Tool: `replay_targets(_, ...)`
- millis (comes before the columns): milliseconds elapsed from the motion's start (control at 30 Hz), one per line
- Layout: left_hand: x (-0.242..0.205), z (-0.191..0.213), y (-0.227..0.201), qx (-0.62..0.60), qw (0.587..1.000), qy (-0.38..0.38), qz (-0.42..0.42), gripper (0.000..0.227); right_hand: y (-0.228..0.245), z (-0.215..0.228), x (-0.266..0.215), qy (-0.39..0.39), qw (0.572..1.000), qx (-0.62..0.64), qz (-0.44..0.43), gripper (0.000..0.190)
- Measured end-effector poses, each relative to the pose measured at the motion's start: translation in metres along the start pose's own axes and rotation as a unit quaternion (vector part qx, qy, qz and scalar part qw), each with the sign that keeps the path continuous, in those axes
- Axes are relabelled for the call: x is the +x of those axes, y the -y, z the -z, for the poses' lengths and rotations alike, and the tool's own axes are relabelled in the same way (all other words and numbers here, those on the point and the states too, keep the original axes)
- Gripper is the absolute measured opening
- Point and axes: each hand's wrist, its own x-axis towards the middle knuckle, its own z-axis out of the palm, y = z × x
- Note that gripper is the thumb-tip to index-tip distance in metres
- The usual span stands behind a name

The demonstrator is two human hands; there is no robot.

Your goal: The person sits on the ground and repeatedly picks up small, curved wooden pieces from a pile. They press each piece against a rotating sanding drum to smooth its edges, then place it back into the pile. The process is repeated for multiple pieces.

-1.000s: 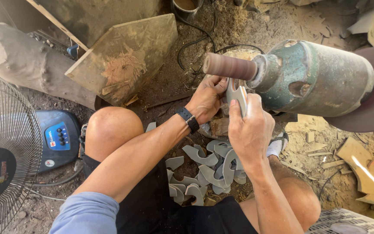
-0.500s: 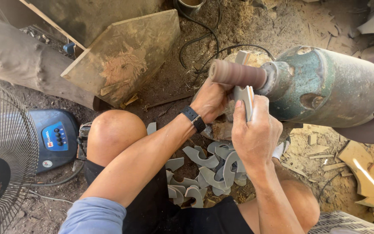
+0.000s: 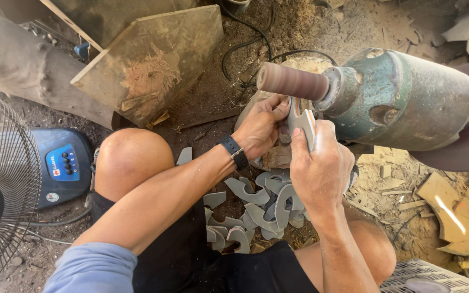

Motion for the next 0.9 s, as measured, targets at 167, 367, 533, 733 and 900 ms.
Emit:
replay_targets(167,-0.016,0.0,0.004,-0.003,1.0,0.025,0.001,0.019,0.005,0.012,-0.002,0.03,0.999,-0.003,-0.038,0.015)
replay_targets(367,-0.01,0.0,0.006,0.004,1.0,0.0,0.003,0.021,0.0,0.006,0.0,0.02,0.999,-0.01,-0.029,0.015)
replay_targets(533,0.017,0.003,-0.002,0.022,0.999,0.005,-0.027,0.018,-0.006,-0.007,0.01,-0.013,1.0,0.008,-0.019,0.015)
replay_targets(733,0.036,-0.001,-0.018,0.035,0.998,-0.029,-0.033,0.021,-0.017,-0.027,0.015,-0.07,0.997,0.01,0.017,0.016)
replay_targets(900,0.032,-0.01,-0.018,-0.005,0.999,-0.044,0.004,0.024,-0.017,-0.027,0.014,-0.082,0.997,0.007,0.015,0.015)
